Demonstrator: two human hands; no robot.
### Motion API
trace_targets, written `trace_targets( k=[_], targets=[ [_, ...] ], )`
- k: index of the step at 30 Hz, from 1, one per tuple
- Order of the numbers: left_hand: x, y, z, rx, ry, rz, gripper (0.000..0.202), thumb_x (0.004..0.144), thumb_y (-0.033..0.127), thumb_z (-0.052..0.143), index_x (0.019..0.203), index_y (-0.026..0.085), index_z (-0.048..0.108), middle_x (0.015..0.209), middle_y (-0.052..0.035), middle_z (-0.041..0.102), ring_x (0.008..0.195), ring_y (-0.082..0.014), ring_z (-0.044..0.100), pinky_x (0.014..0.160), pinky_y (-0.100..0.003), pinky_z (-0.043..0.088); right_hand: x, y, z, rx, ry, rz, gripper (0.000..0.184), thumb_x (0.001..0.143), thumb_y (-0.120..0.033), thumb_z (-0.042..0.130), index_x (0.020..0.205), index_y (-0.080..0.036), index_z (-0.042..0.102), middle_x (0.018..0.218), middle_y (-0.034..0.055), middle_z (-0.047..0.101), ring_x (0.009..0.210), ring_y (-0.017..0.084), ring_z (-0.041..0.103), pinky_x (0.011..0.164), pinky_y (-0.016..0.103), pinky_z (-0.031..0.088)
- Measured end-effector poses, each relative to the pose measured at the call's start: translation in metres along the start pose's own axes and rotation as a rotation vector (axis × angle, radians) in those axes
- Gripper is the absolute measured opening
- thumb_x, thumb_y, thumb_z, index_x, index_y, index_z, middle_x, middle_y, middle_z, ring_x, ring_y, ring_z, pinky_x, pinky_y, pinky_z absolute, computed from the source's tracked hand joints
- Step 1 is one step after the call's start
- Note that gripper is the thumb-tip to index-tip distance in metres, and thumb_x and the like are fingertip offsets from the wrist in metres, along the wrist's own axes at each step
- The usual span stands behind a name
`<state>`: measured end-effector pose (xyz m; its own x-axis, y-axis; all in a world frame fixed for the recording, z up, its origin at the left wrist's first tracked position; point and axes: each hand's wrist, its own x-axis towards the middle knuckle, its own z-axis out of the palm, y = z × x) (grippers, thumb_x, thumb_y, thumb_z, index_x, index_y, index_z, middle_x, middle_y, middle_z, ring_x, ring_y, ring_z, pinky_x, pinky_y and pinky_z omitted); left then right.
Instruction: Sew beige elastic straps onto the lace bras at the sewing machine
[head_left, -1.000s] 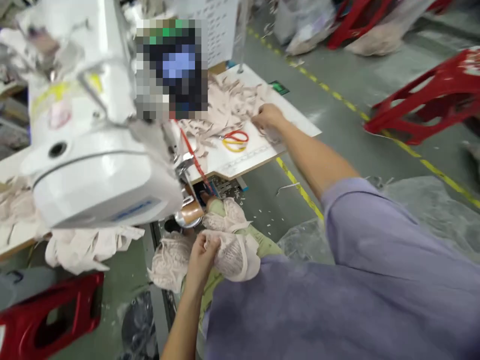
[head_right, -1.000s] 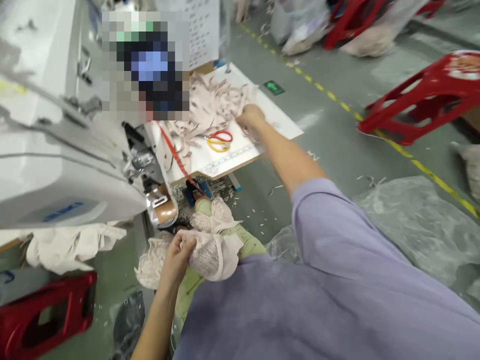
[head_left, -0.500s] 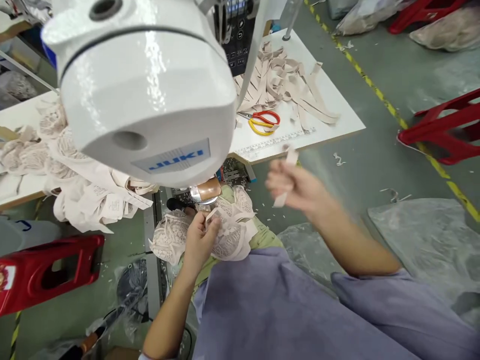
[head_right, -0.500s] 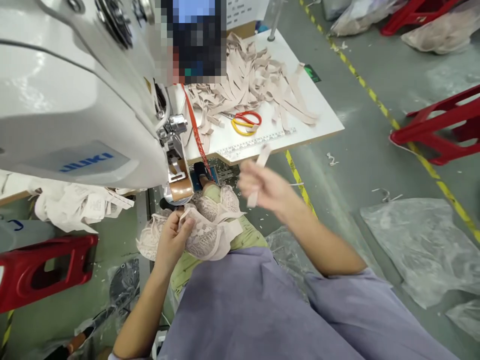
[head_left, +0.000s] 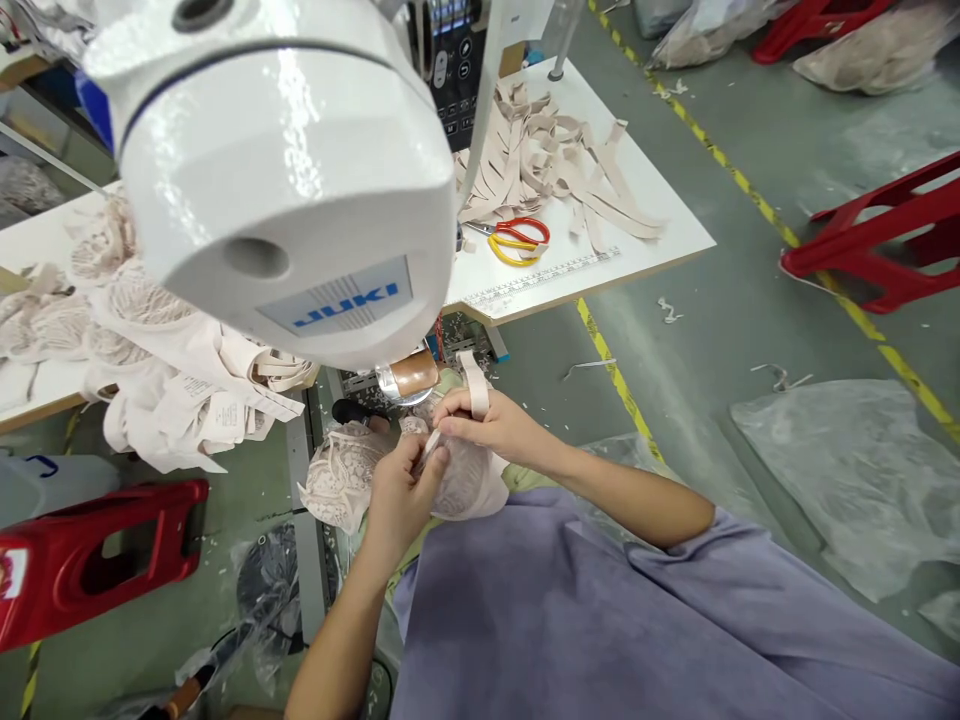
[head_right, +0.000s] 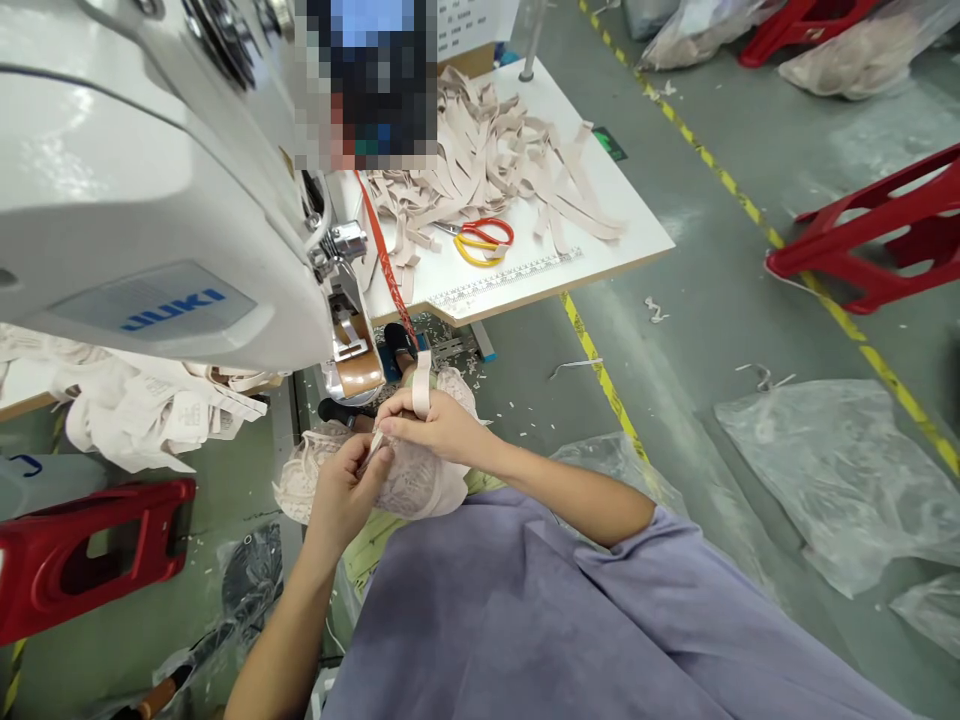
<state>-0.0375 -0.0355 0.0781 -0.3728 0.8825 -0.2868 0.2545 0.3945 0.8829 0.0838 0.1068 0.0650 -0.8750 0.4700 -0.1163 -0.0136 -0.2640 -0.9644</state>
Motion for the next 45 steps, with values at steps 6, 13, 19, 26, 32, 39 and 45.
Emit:
trace_targets(
  k=[6, 13, 19, 26, 32, 39, 45],
  targets=[
    [0.003, -0.003, 0.002, -0.156, -0.045, -0.009, 0.039, 0.094, 0.047, 0.054, 0.067, 0.020, 0.045, 0.062, 0.0046, 0.038, 0.058, -0.0106, 0.035, 0.055, -0.024, 0.029, 0.015, 0.003, -0.014, 0.496, 0.199, 0.119, 0.029, 0.081, -0.043, 0.077, 0.080, -0.017, 0.063, 0.064, -0.0071, 0.048, 0.047, 0.003, 0.027, 0.042, 0.017, 0.024],
    [0.000, 0.014, 0.014, 0.010, 0.021, 0.061, 0.022, 0.092, 0.041, 0.060, 0.094, 0.019, 0.062, 0.069, 0.0027, 0.053, 0.063, -0.0124, 0.046, 0.060, -0.024, 0.035, 0.027, -0.008, -0.012, 1.222, 0.161, 0.138, 0.027, 0.098, -0.034, 0.060, 0.079, -0.019, 0.047, 0.055, -0.0114, 0.027, 0.040, 0.004, 0.015, 0.036, 0.014, 0.017],
    [0.013, 0.007, 0.015, -0.039, -0.079, -0.053, 0.028, 0.091, 0.045, 0.058, 0.086, 0.018, 0.061, 0.067, 0.0037, 0.048, 0.063, -0.0122, 0.042, 0.061, -0.024, 0.034, 0.023, -0.005, 0.002, 1.317, 0.200, 0.224, 0.023, 0.101, -0.029, 0.054, 0.081, -0.019, 0.049, 0.056, -0.0105, 0.037, 0.040, 0.003, 0.030, 0.037, 0.011, 0.028],
    [0.010, 0.005, 0.010, -0.082, -0.081, -0.058, 0.039, 0.092, 0.046, 0.056, 0.067, 0.019, 0.044, 0.063, 0.0053, 0.036, 0.060, -0.0103, 0.033, 0.056, -0.024, 0.027, -0.008, 0.026, -0.015, 0.637, -0.006, 0.431, 0.032, 0.079, -0.039, 0.080, 0.096, -0.015, 0.067, 0.084, 0.0008, 0.068, 0.069, 0.008, 0.061, 0.062, 0.018, 0.049],
    [0.009, 0.014, 0.004, -0.005, -0.010, -0.037, 0.038, 0.092, 0.043, 0.055, 0.065, 0.019, 0.043, 0.063, 0.0051, 0.033, 0.059, -0.0104, 0.032, 0.055, -0.024, 0.026, -0.007, 0.020, -0.048, 0.348, 0.241, 0.221, 0.032, 0.072, -0.042, 0.084, 0.081, -0.015, 0.071, 0.065, -0.0033, 0.060, 0.057, 0.007, 0.051, 0.056, 0.020, 0.042],
    [0.014, 0.017, -0.001, 0.085, -0.019, -0.018, 0.033, 0.090, 0.041, 0.057, 0.066, 0.019, 0.051, 0.059, 0.0045, 0.040, 0.057, -0.0107, 0.035, 0.054, -0.024, 0.027, -0.005, -0.025, -0.042, -0.128, -0.242, 0.117, 0.023, 0.086, -0.036, 0.071, 0.097, -0.017, 0.077, 0.109, 0.0068, 0.069, 0.094, 0.017, 0.064, 0.082, 0.029, 0.049],
    [0.014, 0.017, -0.005, 0.045, -0.017, 0.174, 0.023, 0.088, 0.034, 0.062, 0.073, 0.018, 0.060, 0.084, -0.0035, 0.059, 0.079, -0.0161, 0.054, 0.067, -0.024, 0.041, -0.006, -0.029, -0.019, -0.289, -0.186, -0.177, 0.021, 0.092, -0.034, 0.065, 0.097, -0.019, 0.079, 0.096, 0.0055, 0.073, 0.089, 0.017, 0.067, 0.079, 0.027, 0.049]
  ],
)
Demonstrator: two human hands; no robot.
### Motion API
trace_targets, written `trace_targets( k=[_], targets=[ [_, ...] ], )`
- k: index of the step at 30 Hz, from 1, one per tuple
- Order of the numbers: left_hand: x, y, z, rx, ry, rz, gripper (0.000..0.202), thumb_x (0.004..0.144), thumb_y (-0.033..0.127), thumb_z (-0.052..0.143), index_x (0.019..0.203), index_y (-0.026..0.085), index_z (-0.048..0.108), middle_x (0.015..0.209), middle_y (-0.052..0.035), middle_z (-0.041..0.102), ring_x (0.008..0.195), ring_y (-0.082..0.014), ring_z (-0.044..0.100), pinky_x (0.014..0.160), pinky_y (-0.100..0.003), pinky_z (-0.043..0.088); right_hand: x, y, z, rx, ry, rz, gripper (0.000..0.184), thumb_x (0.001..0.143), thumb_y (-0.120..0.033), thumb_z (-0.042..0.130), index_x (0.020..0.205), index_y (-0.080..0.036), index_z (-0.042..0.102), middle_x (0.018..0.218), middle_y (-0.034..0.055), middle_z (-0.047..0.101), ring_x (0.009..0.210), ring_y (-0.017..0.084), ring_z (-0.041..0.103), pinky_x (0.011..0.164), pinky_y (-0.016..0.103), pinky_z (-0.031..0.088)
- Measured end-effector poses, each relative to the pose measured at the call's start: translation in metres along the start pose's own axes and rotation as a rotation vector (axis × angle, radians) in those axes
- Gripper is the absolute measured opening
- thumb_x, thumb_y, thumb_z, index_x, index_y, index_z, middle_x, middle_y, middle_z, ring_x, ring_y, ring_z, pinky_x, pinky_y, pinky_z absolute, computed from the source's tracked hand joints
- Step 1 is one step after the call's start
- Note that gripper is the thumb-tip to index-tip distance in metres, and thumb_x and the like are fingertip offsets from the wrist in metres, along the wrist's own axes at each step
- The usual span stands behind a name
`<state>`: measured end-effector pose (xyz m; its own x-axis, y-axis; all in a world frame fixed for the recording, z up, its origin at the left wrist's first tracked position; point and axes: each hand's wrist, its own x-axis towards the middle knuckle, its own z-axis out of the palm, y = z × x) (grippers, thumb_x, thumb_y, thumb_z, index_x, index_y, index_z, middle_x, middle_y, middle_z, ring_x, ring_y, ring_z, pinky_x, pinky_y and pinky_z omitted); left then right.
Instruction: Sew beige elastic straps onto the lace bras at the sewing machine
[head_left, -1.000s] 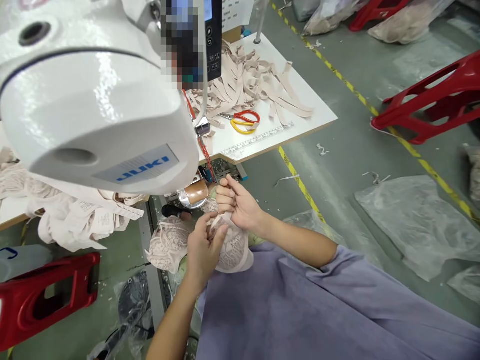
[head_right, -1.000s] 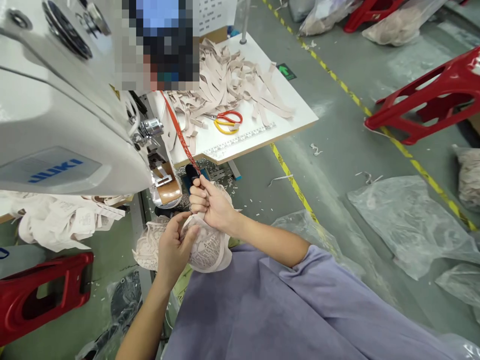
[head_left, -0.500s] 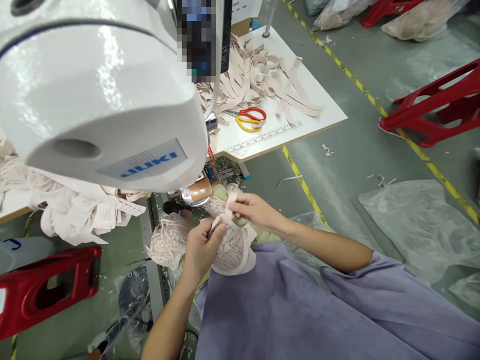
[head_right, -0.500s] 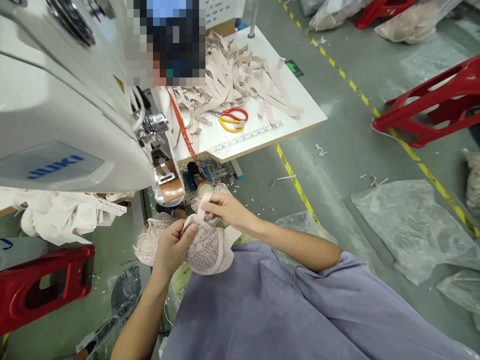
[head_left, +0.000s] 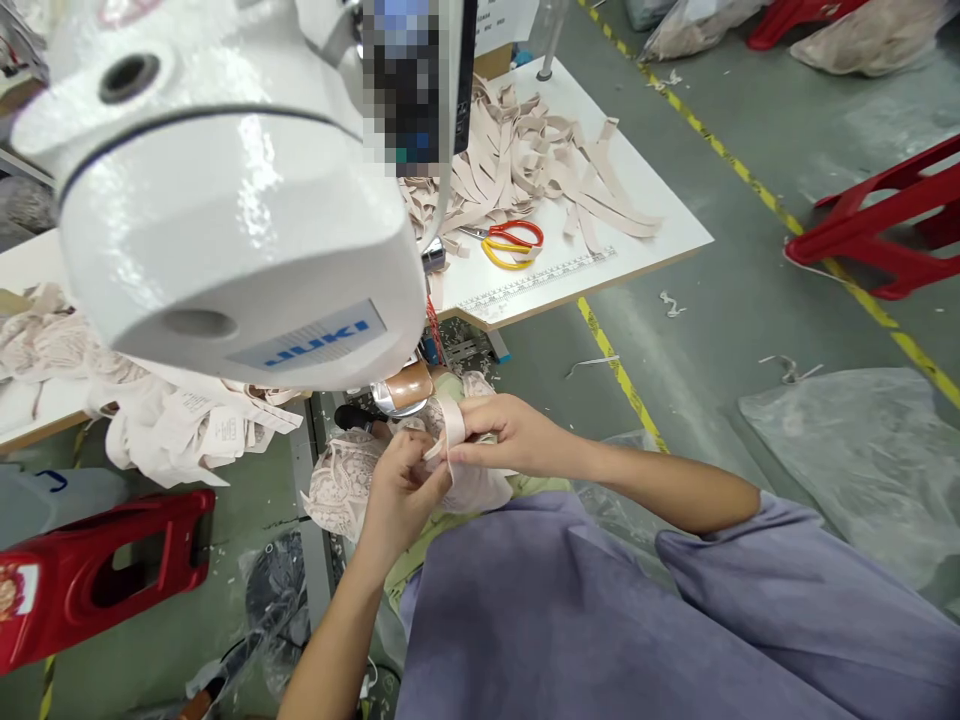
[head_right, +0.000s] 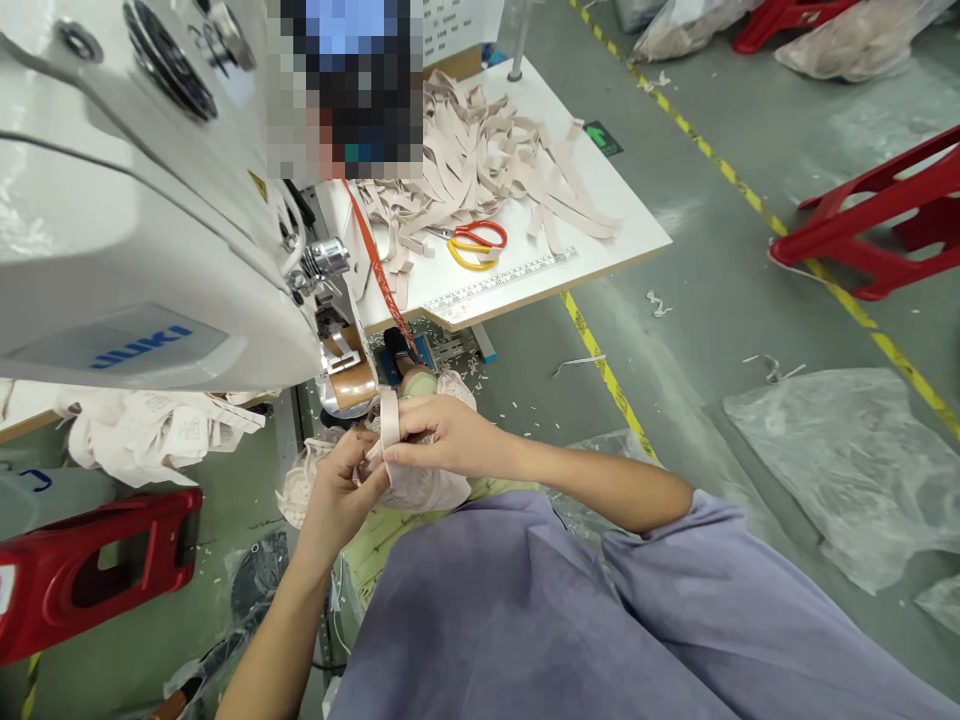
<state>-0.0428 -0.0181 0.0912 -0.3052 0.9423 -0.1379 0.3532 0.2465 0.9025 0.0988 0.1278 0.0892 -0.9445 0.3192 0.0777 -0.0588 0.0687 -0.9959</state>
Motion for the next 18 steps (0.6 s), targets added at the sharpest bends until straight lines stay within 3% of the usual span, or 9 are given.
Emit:
trace_targets(
  k=[2, 7, 10, 12, 15, 18],
  targets=[
    [-0.004, -0.005, 0.006, -0.071, 0.060, 0.081, 0.023, 0.091, 0.038, 0.061, 0.078, 0.019, 0.060, 0.102, -0.0075, 0.063, 0.095, -0.0196, 0.058, 0.079, -0.027, 0.046, 0.003, -0.001, 0.002, 0.094, 0.030, -0.009, 0.020, 0.091, -0.034, 0.067, 0.096, -0.018, 0.078, 0.096, 0.0057, 0.073, 0.088, 0.017, 0.067, 0.079, 0.027, 0.050],
    [-0.013, -0.021, 0.024, -0.056, 0.373, 0.089, 0.021, 0.096, 0.041, 0.055, 0.094, 0.020, 0.059, 0.075, -0.0010, 0.061, 0.059, -0.0129, 0.054, 0.056, -0.023, 0.042, 0.018, -0.008, -0.008, 0.276, 0.063, 0.140, 0.024, 0.088, -0.038, 0.070, 0.095, -0.017, 0.077, 0.093, 0.0049, 0.074, 0.086, 0.017, 0.067, 0.077, 0.027, 0.051],
    [-0.007, -0.016, 0.012, 0.168, 0.315, 0.256, 0.022, 0.094, 0.033, 0.058, 0.110, 0.021, 0.067, 0.074, -0.0024, 0.066, 0.061, -0.0143, 0.060, 0.058, -0.024, 0.044, 0.032, -0.006, -0.023, 0.269, 0.034, 0.225, 0.030, 0.088, -0.045, 0.068, 0.097, -0.017, 0.077, 0.091, 0.0044, 0.074, 0.079, 0.013, 0.064, 0.071, 0.025, 0.050],
    [0.001, -0.005, -0.004, 0.272, 0.245, 0.305, 0.025, 0.095, 0.026, 0.055, 0.113, 0.022, 0.072, 0.068, -0.0014, 0.067, 0.058, -0.0134, 0.061, 0.059, -0.023, 0.044, 0.043, 0.001, -0.033, 0.306, 0.064, 0.249, 0.034, 0.088, -0.049, 0.067, 0.096, -0.017, 0.076, 0.080, 0.0022, 0.070, 0.067, 0.010, 0.059, 0.062, 0.023, 0.048],
    [0.012, 0.012, -0.023, 0.252, 0.235, 0.166, 0.031, 0.098, 0.025, 0.050, 0.120, 0.021, 0.072, 0.086, -0.0057, 0.076, 0.065, -0.0141, 0.066, 0.061, -0.023, 0.048, 0.062, 0.010, -0.045, 0.335, 0.145, 0.231, 0.031, 0.082, -0.048, 0.072, 0.084, -0.016, 0.071, 0.063, -0.0025, 0.058, 0.056, 0.008, 0.051, 0.054, 0.022, 0.043],
    [0.020, 0.021, -0.031, 0.198, 0.216, 0.032, 0.033, 0.099, 0.030, 0.050, 0.122, 0.021, 0.072, 0.101, -0.0085, 0.078, 0.078, -0.0194, 0.072, 0.060, -0.025, 0.052, 0.078, 0.010, -0.049, 0.224, 0.187, 0.191, 0.024, 0.079, -0.040, 0.075, 0.079, -0.019, 0.065, 0.063, -0.0027, 0.056, 0.058, 0.011, 0.051, 0.055, 0.025, 0.043]
  ],
)
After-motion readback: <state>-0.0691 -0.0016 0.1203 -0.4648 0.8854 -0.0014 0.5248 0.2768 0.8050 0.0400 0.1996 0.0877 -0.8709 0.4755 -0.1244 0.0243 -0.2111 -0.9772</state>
